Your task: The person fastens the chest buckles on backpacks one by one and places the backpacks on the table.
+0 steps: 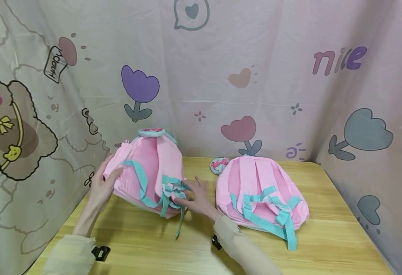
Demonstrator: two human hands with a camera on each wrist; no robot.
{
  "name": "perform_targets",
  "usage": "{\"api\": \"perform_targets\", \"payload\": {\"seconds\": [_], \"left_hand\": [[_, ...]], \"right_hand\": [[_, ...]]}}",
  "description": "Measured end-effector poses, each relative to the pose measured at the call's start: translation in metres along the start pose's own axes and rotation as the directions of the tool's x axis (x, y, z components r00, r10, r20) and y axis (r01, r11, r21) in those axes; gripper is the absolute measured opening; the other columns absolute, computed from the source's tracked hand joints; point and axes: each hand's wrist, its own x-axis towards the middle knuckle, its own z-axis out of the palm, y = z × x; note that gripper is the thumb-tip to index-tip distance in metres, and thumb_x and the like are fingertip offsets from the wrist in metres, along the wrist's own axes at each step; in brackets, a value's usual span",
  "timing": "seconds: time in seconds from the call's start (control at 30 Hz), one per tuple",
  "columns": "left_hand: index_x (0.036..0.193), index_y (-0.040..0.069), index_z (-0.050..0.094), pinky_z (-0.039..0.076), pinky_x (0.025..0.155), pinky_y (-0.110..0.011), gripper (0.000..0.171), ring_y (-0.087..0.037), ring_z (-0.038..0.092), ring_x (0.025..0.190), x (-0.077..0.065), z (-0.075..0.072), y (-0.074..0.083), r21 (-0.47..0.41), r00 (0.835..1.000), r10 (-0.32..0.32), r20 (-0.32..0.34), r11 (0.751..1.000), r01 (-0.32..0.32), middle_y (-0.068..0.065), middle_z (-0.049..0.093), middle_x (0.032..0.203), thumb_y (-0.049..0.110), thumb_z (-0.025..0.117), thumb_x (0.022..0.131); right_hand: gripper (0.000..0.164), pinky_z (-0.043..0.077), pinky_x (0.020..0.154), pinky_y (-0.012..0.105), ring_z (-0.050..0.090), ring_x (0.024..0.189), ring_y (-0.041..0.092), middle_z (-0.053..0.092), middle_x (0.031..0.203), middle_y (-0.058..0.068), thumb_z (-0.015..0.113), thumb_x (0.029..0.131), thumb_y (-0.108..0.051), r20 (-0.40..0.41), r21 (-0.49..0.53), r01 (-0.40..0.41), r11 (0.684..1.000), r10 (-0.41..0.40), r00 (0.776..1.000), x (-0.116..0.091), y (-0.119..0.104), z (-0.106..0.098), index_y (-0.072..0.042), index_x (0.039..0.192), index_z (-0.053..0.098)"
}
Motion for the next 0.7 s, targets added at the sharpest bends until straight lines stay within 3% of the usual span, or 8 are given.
{"api": "perform_targets", "payload": {"seconds": [0.17, 0.27, 0.37, 0.47, 0.53, 0.63, 0.7], "left_hand": [[0.159, 0.025, 0.030, 0.055, 0.074, -0.013, 0.065, 0.003, 0.062, 0.091, -0.003, -0.004, -0.014, -0.075, 0.999, -0.003, 0.048, 0.997, 0.007, 0.002, 0.043, 0.140, 0.016, 0.058, 0.102], [0.160, 0.022, 0.028, 0.054, 0.078, -0.011, 0.068, 0.006, 0.060, 0.096, -0.004, -0.006, -0.021, -0.053, 0.998, -0.006, 0.059, 0.999, 0.009, -0.005, 0.042, 0.143, 0.014, 0.060, 0.101], [0.160, 0.017, 0.027, 0.054, 0.081, -0.011, 0.070, 0.007, 0.059, 0.101, -0.005, -0.006, -0.028, -0.042, 0.998, -0.018, 0.067, 0.999, 0.020, -0.002, 0.046, 0.139, 0.010, 0.062, 0.100], [0.161, 0.015, 0.026, 0.055, 0.078, -0.013, 0.072, 0.005, 0.061, 0.097, -0.005, -0.006, -0.034, -0.045, 0.995, -0.050, 0.081, 0.998, 0.054, 0.009, 0.050, 0.130, 0.011, 0.064, 0.099], [0.161, 0.016, 0.024, 0.056, 0.077, -0.015, 0.074, 0.004, 0.063, 0.094, -0.006, -0.007, -0.037, -0.001, 0.993, -0.081, 0.089, 0.997, 0.082, 0.015, 0.051, 0.124, 0.016, 0.065, 0.099], [0.162, 0.016, 0.020, 0.056, 0.076, -0.017, 0.077, 0.002, 0.064, 0.088, -0.005, -0.008, -0.041, 0.064, 0.986, -0.136, 0.099, 0.989, 0.130, 0.013, 0.050, 0.124, 0.022, 0.064, 0.100], [0.163, 0.017, 0.017, 0.055, 0.078, -0.016, 0.078, 0.004, 0.062, 0.088, -0.004, -0.009, -0.046, 0.116, 0.981, -0.165, 0.106, 0.981, 0.153, 0.003, 0.049, 0.133, 0.025, 0.063, 0.100]], "right_hand": [[0.068, 0.000, 0.120, 0.073, 0.026, 0.150, 0.046, 0.049, 0.152, 0.018, 0.077, 0.087, -0.036, -0.028, -0.015, 0.028, 1.000, -0.028, 0.999, -0.004, 0.006, -0.004, -0.011, 0.146, 0.052], [0.068, 0.002, 0.120, 0.072, 0.036, 0.147, 0.041, 0.052, 0.151, 0.016, 0.077, 0.088, -0.038, -0.005, 0.019, 0.001, 1.000, -0.001, 1.000, -0.005, 0.008, -0.007, -0.013, 0.146, 0.053], [0.068, 0.003, 0.121, 0.072, 0.044, 0.143, 0.036, 0.055, 0.149, 0.012, 0.077, 0.088, -0.038, 0.018, 0.061, -0.026, 0.998, 0.025, 1.000, -0.006, 0.009, -0.011, -0.014, 0.146, 0.052], [0.070, 0.017, 0.122, 0.066, 0.048, 0.140, 0.035, 0.056, 0.147, 0.012, 0.080, 0.086, -0.035, 0.031, 0.103, -0.046, 0.994, 0.043, 0.999, -0.007, 0.010, -0.016, -0.012, 0.146, 0.052], [0.072, 0.027, 0.121, 0.061, 0.050, 0.138, 0.035, 0.058, 0.146, 0.013, 0.081, 0.084, -0.034, 0.030, 0.110, -0.043, 0.993, 0.040, 0.999, -0.008, 0.011, -0.019, -0.010, 0.145, 0.053], [0.073, 0.040, 0.114, 0.056, 0.054, 0.133, 0.035, 0.061, 0.142, 0.013, 0.084, 0.082, -0.033, 0.022, 0.116, -0.027, 0.993, 0.025, 0.999, -0.009, 0.012, -0.024, -0.007, 0.143, 0.055], [0.072, 0.041, 0.114, 0.055, 0.056, 0.132, 0.034, 0.063, 0.140, 0.012, 0.085, 0.080, -0.034, 0.018, 0.120, -0.029, 0.992, 0.027, 0.999, -0.011, 0.012, -0.026, -0.007, 0.141, 0.057]]}}
